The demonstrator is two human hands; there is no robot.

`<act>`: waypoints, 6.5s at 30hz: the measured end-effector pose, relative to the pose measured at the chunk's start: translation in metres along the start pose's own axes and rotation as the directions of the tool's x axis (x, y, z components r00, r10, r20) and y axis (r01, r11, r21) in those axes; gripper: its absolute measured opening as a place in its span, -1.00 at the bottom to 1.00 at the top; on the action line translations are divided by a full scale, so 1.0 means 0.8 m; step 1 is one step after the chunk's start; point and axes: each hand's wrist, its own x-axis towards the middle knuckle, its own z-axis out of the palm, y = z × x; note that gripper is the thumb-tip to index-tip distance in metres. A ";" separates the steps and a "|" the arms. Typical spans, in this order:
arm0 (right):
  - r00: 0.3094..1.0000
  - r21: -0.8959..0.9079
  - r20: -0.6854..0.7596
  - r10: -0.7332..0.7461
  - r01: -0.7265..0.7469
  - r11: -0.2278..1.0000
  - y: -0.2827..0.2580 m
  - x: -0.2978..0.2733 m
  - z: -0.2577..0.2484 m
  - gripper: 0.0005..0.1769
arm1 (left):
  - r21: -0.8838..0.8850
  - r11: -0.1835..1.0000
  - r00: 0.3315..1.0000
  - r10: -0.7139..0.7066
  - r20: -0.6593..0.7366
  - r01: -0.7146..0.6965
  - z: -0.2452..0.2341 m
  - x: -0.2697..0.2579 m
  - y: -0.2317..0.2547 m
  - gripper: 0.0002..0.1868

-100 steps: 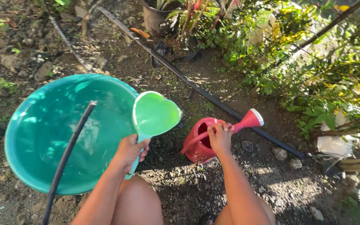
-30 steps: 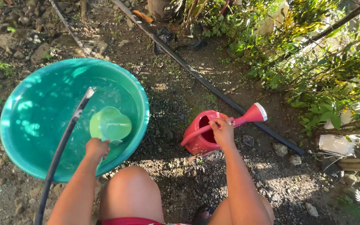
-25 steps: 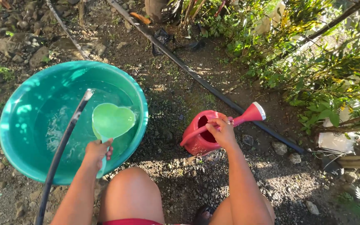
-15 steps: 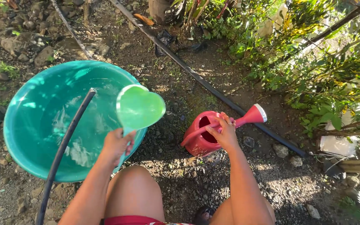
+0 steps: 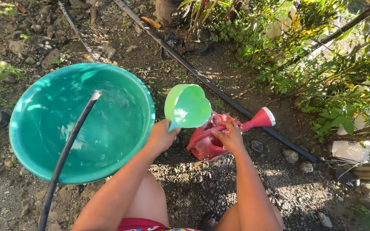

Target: Watering various garden plants using a watering can filled from a water basin.

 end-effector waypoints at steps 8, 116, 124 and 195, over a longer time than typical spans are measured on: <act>1.000 0.024 0.001 0.012 -0.012 1.000 -0.015 -0.003 -0.005 -0.45 | 0.304 0.934 0.967 0.231 -0.109 -0.189 0.026 -0.020 0.033 -0.65; 0.997 0.069 -0.069 -0.044 0.048 0.996 0.010 0.006 -0.007 -0.45 | 0.472 0.791 0.894 0.448 -0.012 -0.390 0.033 -0.034 0.044 -0.74; 0.985 -0.107 0.082 0.152 -0.143 0.984 -0.018 0.007 -0.025 -0.56 | 0.712 0.450 0.687 0.723 0.064 -0.539 0.015 -0.033 0.044 -0.82; 0.986 -0.131 0.095 -0.137 0.149 0.980 -0.028 -0.001 -0.011 -0.52 | 0.500 0.725 0.827 0.561 -0.029 -0.474 0.030 -0.034 0.035 -0.78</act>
